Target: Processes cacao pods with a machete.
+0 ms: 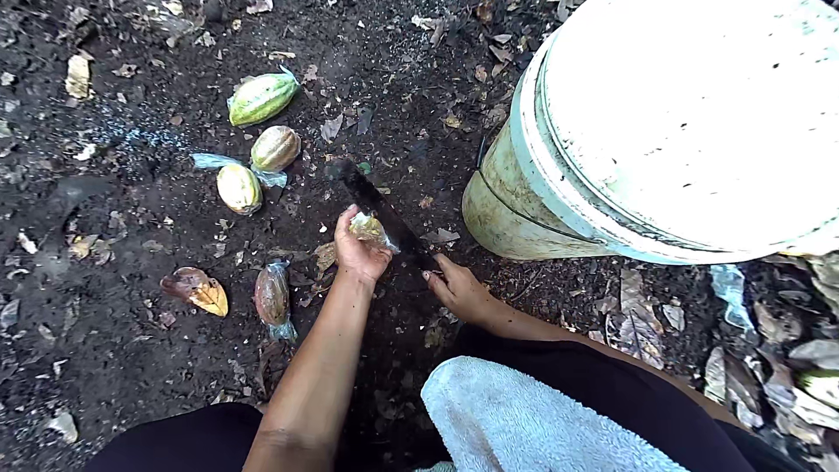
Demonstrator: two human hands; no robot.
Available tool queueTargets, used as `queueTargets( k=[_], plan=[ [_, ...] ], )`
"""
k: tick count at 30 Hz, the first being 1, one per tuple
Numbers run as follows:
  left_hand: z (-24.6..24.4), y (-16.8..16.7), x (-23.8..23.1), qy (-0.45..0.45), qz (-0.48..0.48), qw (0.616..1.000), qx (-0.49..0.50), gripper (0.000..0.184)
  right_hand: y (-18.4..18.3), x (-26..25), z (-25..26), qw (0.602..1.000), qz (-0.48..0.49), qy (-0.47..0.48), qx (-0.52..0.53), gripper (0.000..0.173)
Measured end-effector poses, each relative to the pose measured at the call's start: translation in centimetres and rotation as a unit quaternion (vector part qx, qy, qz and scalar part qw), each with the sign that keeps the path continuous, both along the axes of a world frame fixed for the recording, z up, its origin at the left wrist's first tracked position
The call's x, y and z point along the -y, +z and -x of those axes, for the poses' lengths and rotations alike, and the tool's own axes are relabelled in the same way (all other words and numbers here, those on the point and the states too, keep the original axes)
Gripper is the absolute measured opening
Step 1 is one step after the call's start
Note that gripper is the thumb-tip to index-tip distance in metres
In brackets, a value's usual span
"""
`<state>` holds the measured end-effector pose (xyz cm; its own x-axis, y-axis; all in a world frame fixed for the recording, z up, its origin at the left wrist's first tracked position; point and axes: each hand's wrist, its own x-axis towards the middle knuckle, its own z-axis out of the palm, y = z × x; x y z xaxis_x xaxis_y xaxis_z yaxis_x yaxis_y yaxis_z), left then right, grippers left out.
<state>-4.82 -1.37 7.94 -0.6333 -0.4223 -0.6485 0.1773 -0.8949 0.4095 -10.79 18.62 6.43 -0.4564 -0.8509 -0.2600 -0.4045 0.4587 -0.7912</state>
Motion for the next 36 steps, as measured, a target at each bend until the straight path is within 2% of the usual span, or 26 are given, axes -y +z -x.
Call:
queueTargets(
  k=[3,5,8,10,16,20,22,24,26,29,32,36],
  plan=[
    [0.8,0.4,-0.7,0.059,0.056,0.996,0.049,0.036,0.1,0.5,-0.1,0.996,-0.044,-0.009,-0.072,0.042],
    [1.0,0.7,-1.4,0.078,0.093,0.991,0.06,0.03,-0.2,0.6,-0.2,0.993,-0.038,-0.022,-0.109,0.04],
    [0.8,0.8,-2.5,0.07,0.14,0.986,0.057,0.033,-0.8,0.6,-0.5,0.991,-0.034,-0.043,-0.122,0.04],
    [0.5,0.6,-2.9,0.055,0.155,0.986,0.035,0.043,-0.7,0.6,-0.7,0.992,-0.045,-0.051,-0.105,0.042],
    [0.1,-0.2,-3.7,0.05,0.205,0.977,-0.018,0.053,-0.1,0.5,-1.5,0.996,-0.035,-0.072,-0.039,0.045],
    [0.1,-1.0,-5.0,0.036,0.262,0.964,-0.037,0.091,-0.2,0.5,-1.4,0.993,-0.036,-0.083,0.073,0.042],
    [-0.2,-1.3,-4.5,-0.003,0.256,0.965,-0.049,0.093,0.0,0.3,-1.2,0.981,-0.003,-0.112,0.156,0.042],
    [-0.9,-1.7,-3.0,-0.049,0.207,0.975,-0.07,0.086,0.4,0.0,-1.1,0.946,0.041,-0.149,0.285,0.037],
    [-1.8,-2.4,-1.2,-0.082,0.147,0.981,-0.101,0.075,0.5,-0.3,-0.8,0.912,0.065,-0.179,0.364,0.031],
    [-3.3,-3.5,0.6,-0.103,0.097,0.983,-0.12,0.066,0.5,-0.8,0.3,0.92,0.031,-0.219,0.322,0.031],
    [-4.1,-3.2,1.2,-0.123,0.088,0.982,-0.11,0.075,-0.3,-1.6,1.5,0.942,-0.02,-0.223,0.251,0.034],
    [-3.6,-2.5,0.5,-0.174,0.185,0.966,-0.054,0.094,0.7,-0.9,1.5,0.938,-0.005,-0.211,0.274,0.04]
  ],
)
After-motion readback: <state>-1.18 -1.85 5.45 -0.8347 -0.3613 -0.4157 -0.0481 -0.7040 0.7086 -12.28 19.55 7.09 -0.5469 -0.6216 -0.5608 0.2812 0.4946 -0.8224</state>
